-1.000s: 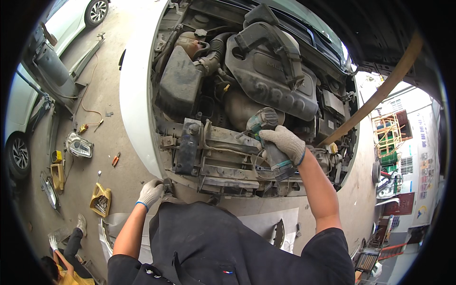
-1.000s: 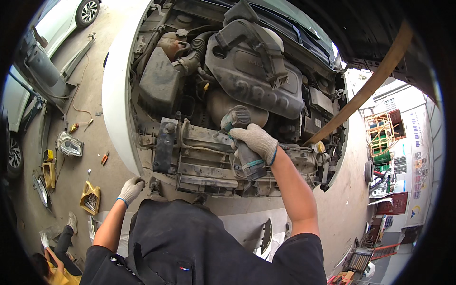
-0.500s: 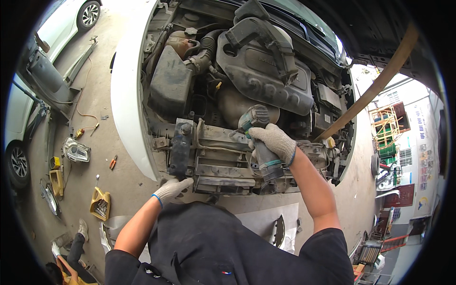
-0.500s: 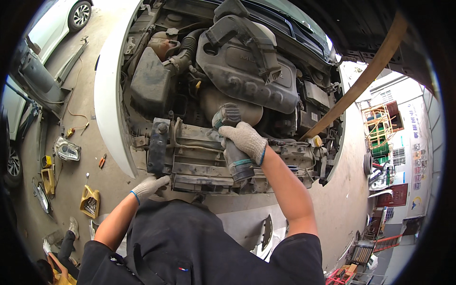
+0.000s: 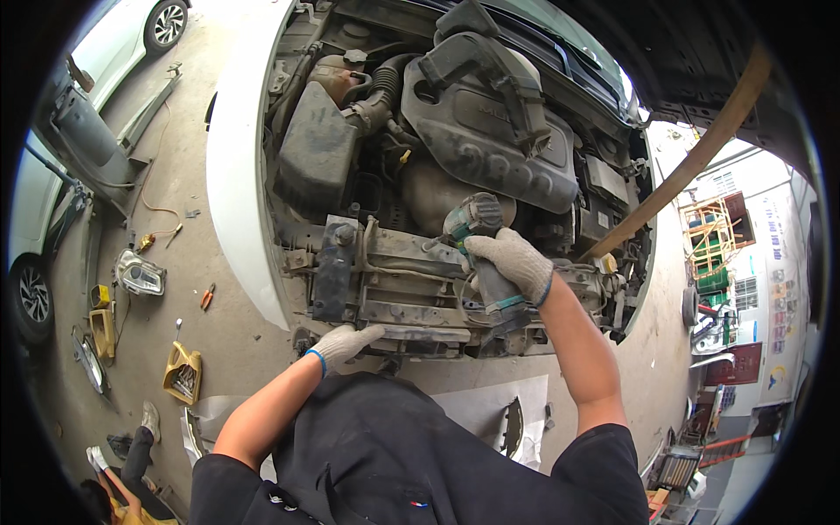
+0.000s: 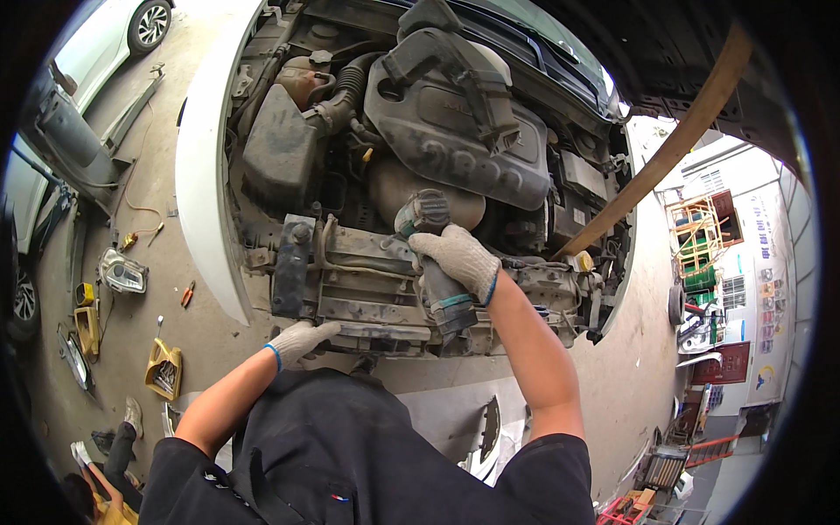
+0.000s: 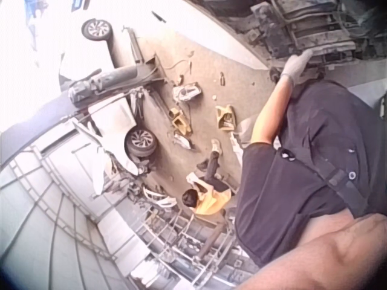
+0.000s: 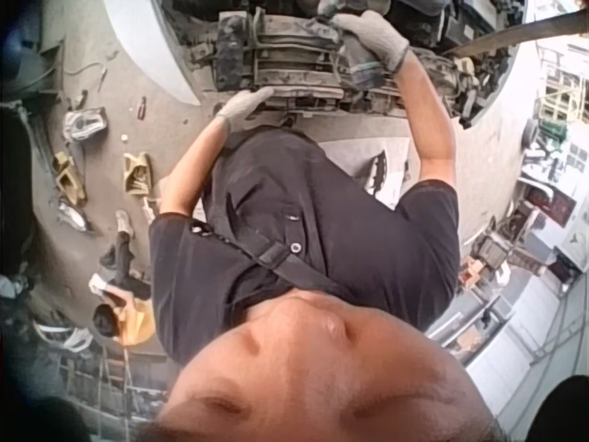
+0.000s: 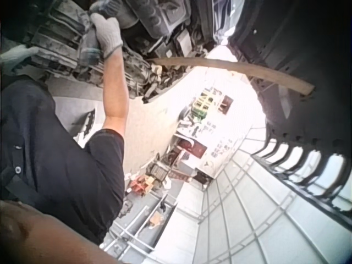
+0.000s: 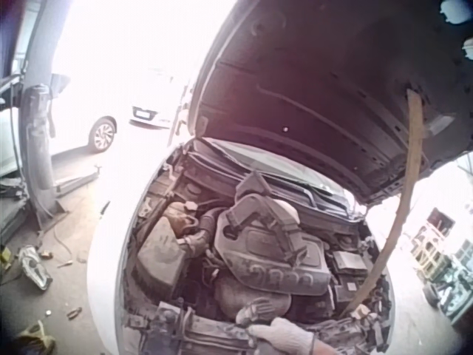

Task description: The person works on the front of a white car with the hood open. They remove a plastic cover, use a power drill to loosen and remove bolts from the radiator support, and detach the radiator assembly. A second person is visible in the background cleaning a license plate.

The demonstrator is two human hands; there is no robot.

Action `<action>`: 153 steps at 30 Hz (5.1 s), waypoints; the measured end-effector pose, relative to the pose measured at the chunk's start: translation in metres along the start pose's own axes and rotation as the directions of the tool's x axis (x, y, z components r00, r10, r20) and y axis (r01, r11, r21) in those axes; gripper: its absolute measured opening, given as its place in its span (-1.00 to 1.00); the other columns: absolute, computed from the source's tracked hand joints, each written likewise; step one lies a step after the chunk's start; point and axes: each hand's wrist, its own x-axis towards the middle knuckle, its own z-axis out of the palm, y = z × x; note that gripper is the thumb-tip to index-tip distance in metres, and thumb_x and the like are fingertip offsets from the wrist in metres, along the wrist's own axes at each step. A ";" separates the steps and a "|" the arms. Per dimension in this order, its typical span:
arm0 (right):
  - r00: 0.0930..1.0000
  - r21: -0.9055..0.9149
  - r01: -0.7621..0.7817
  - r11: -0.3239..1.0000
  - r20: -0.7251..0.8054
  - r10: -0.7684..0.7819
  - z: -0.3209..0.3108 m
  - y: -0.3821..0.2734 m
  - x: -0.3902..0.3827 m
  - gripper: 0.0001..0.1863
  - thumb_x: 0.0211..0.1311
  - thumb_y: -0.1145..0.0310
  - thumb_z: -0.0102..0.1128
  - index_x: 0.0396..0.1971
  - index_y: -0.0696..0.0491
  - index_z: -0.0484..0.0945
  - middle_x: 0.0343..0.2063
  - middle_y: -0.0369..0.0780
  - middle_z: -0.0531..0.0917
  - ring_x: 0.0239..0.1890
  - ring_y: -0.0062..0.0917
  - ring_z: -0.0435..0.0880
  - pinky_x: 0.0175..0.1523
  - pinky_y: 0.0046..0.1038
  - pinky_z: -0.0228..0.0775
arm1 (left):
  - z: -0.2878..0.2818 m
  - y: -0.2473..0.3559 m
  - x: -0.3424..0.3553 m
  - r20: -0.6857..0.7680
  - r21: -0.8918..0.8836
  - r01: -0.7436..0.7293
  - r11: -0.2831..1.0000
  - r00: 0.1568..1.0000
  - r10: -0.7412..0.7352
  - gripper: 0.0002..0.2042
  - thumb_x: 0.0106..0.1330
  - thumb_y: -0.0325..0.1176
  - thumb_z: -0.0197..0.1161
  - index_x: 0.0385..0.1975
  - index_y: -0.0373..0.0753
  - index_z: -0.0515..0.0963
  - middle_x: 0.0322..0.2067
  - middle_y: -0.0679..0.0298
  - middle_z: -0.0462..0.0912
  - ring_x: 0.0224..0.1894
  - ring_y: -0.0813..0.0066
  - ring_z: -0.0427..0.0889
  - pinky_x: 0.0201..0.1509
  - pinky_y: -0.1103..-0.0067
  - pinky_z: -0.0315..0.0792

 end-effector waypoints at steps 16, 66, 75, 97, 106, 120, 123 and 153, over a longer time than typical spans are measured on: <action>1.000 0.007 0.021 1.000 -0.022 -0.021 -0.005 0.017 -0.008 -0.71 0.32 0.26 0.22 -0.19 0.21 0.57 -0.47 -0.17 0.68 -0.58 -0.47 0.65 -0.43 -0.41 0.56 | -0.031 0.073 -0.016 -0.141 0.742 -0.331 0.583 0.773 0.618 -0.69 0.30 -0.11 0.16 -0.27 -0.23 0.70 -0.31 -0.07 0.72 -0.25 -0.04 0.73 -0.09 0.16 0.61; 0.986 0.228 0.147 0.962 -0.115 -0.123 0.005 0.024 -0.042 -0.68 0.30 0.24 0.24 -0.18 0.22 0.57 -0.44 -0.16 0.69 -0.58 -0.48 0.66 -0.44 -0.42 0.58 | -0.017 0.176 0.107 0.195 0.870 -0.488 0.066 0.465 0.863 -0.73 0.23 -0.15 0.30 -0.20 -0.19 0.69 -0.14 0.11 0.66 -0.05 0.06 0.64 0.04 0.23 0.54; 0.907 0.452 0.405 0.794 -0.309 -0.287 -0.003 0.054 -0.119 -0.49 0.36 0.26 0.11 0.22 0.20 0.39 -0.26 -0.08 0.70 -0.50 -0.49 0.71 -0.39 -0.50 0.63 | -0.006 0.181 0.112 0.136 0.930 -0.360 0.071 0.517 0.845 -0.74 0.21 -0.17 0.30 -0.24 -0.19 0.70 -0.15 0.12 0.67 -0.06 0.09 0.65 0.04 0.27 0.55; 0.902 0.509 0.417 0.753 -0.338 -0.271 -0.078 0.238 -0.147 -0.43 0.22 0.19 0.27 0.11 0.28 0.47 -0.25 -0.04 0.72 -0.47 -0.39 0.73 -0.35 -0.39 0.64 | 0.054 -0.035 0.001 -0.543 0.232 -0.029 0.972 0.825 0.154 -0.16 0.25 0.42 0.06 0.12 -0.36 0.57 0.00 -0.16 0.67 0.11 0.00 0.62 0.23 0.30 0.40; 0.951 0.526 0.308 0.793 -0.178 -0.251 -0.070 0.234 -0.147 -0.51 0.24 0.43 0.08 0.17 0.29 0.45 -0.20 -0.01 0.71 -0.45 -0.35 0.73 -0.30 -0.31 0.66 | 0.072 -0.029 0.051 -0.646 -0.219 -0.174 0.960 0.763 -0.009 -0.26 0.23 0.37 0.15 -0.37 -0.43 0.62 -0.51 0.23 0.55 -0.45 0.39 0.52 -0.33 0.39 0.38; 0.953 0.527 0.303 0.794 -0.182 -0.243 -0.083 0.231 -0.157 -0.53 0.25 0.47 0.06 0.17 0.24 0.45 -0.20 -0.07 0.71 -0.43 -0.42 0.72 -0.26 -0.37 0.63 | 0.078 -0.041 0.065 -0.662 -0.239 -0.123 0.963 0.746 -0.069 -0.18 0.26 0.32 0.15 0.01 -0.52 0.61 -0.07 -0.16 0.70 0.06 0.02 0.66 0.15 0.32 0.44; 0.954 0.483 0.289 0.826 -0.217 -0.207 -0.090 0.232 -0.158 -0.55 0.26 0.46 0.04 0.15 0.25 0.46 -0.21 -0.07 0.71 -0.43 -0.43 0.72 -0.28 -0.38 0.63 | 0.080 -0.020 0.044 -0.651 -0.257 -0.080 0.963 0.750 -0.112 -0.19 0.27 0.31 0.14 0.04 -0.53 0.59 -0.04 -0.17 0.69 0.07 0.00 0.65 0.16 0.31 0.43; 0.991 0.181 -0.060 0.982 -0.108 0.081 -0.112 0.069 -0.040 -0.65 0.29 0.22 0.28 -0.18 0.23 0.55 -0.50 -0.13 0.65 -0.59 -0.37 0.65 -0.48 -0.30 0.57 | 0.075 -0.026 0.046 -0.621 -0.167 -0.139 0.976 0.784 0.005 -0.20 0.31 0.34 0.06 0.11 -0.42 0.57 -0.08 -0.07 0.68 0.00 0.06 0.63 0.09 0.32 0.44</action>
